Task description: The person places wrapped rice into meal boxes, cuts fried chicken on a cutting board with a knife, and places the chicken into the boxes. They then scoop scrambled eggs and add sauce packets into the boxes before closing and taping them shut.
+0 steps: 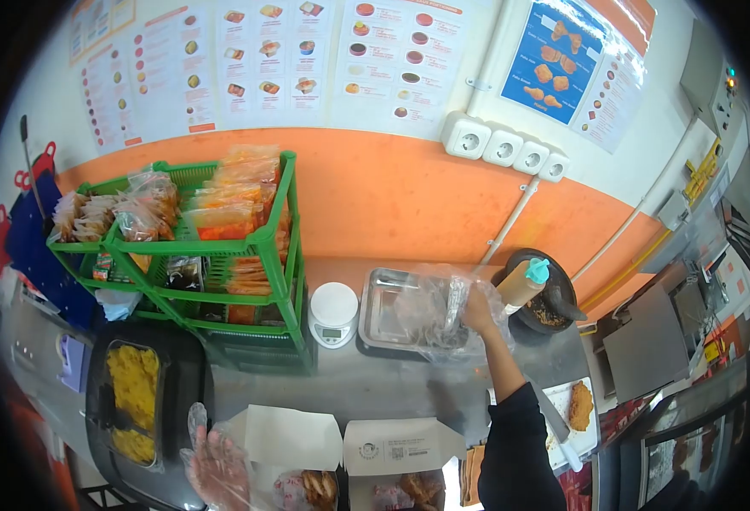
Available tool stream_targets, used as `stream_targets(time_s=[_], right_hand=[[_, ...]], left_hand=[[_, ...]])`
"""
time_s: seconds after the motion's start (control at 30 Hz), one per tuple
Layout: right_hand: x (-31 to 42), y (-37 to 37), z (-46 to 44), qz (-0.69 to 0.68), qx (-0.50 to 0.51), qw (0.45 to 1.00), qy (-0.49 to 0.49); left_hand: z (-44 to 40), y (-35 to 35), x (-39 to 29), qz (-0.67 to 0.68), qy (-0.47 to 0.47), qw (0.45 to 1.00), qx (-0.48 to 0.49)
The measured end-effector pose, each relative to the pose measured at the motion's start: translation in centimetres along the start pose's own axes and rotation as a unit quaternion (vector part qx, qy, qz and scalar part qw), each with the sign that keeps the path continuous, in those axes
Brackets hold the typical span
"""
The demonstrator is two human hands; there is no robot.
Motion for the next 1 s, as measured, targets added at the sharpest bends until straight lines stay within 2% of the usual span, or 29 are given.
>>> stream_targets(time_s=[0.07, 0.17, 0.27, 0.3, 0.33, 0.37, 0.4, 0.47, 0.5, 0.57, 0.63, 0.7, 0.73, 0.77, 0.8, 0.87, 0.9, 0.97, 1.0], right_hand=[[0.7, -0.2, -0.3, 0.090, 0.002, 0.994, 0.062], [3.4, -0.5, -0.2, 0.146, 0.025, 0.989, 0.009], [-3.3, 3.7, 0.6, 0.176, 0.018, 0.984, 0.036], [-3.1, 4.3, 1.4, 0.174, 0.019, 0.984, 0.033], [-2.8, 6.2, 2.2, 0.316, 0.074, 0.946, 0.000], [-3.2, 8.1, 3.0, 0.450, 0.129, 0.883, -0.034], [-3.5, 8.6, 3.1, 0.448, 0.132, 0.883, -0.038], [-5.7, 9.4, 3.0, 0.444, 0.164, 0.880, 0.027], [-5.3, 9.2, 2.8, 0.315, 0.094, 0.944, -0.007], [-7.4, 8.7, 2.0, 0.281, 0.081, 0.956, 0.003], [-8.8, 7.7, 0.5, 0.211, 0.046, 0.976, 0.035], [-4.7, 6.0, 0.4, 0.221, 0.076, 0.972, 0.026], [1.3, 2.6, 1.4, 0.263, 0.121, 0.957, -0.001], [5.4, -1.4, 3.5, 0.222, 0.070, 0.972, -0.027], [9.1, -5.5, 6.3, 0.182, 0.014, 0.982, -0.051], [16.3, -12.0, 12.0, 0.145, -0.060, 0.987, -0.028], [18.5, -14.2, 13.9, 0.148, -0.062, 0.987, -0.023], [20.9, -15.3, 18.2, 0.152, 0.043, 0.987, -0.012], [21.2, -15.5, 19.8, 0.154, 0.038, 0.987, -0.010]], left_hand=[[0.1, -0.3, 0.1, 0.009, -0.008, 1.000, -0.013], [0.2, -0.2, 0.2, -0.018, -0.019, 1.000, -0.005], [0.2, -0.2, 0.2, -0.009, -0.019, 1.000, -0.014], [0.2, 0.0, 0.1, -0.010, -0.016, 1.000, -0.015], [0.4, 0.1, -0.1, -0.011, -0.013, 1.000, -0.017], [0.6, -0.3, -0.5, -0.012, -0.010, 1.000, -0.020], [0.8, -1.1, -0.7, -0.011, -0.012, 0.999, -0.040], [1.5, -2.3, -1.4, -0.012, -0.009, 0.998, -0.066], [1.8, -2.1, -1.8, -0.001, 0.000, 0.999, -0.050], [2.3, -2.1, -2.7, 0.008, 0.009, 0.999, -0.038], [2.8, -1.6, -3.8, 0.033, 0.004, 0.999, 0.013], [3.3, -1.7, -5.0, 0.037, 0.007, 0.999, 0.017], [3.5, -1.8, -5.6, 0.046, 0.010, 0.999, 0.026], [3.4, -1.9, -6.0, 0.056, -0.001, 0.996, 0.069], [3.3, -2.3, -6.3, 0.047, -0.017, 0.997, 0.067], [3.5, -1.5, -7.2, 0.070, -0.019, 0.989, 0.132], [3.5, -2.5, -7.8, 0.061, -0.015, 0.992, 0.110], [4.0, -2.4, -8.8, 0.066, -0.025, 0.990, 0.121], [4.1, -2.3, -9.3, 0.070, -0.029, 0.988, 0.133]])
Point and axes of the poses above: each hand's wrist, its own z-axis away from the middle knuckle, its own y-axis out of the palm, x = y × z, the point moved 8 cm from there along -z, towards the middle knuckle, and after that the axes turned 7 degrees about y, right-handed, at the moved point
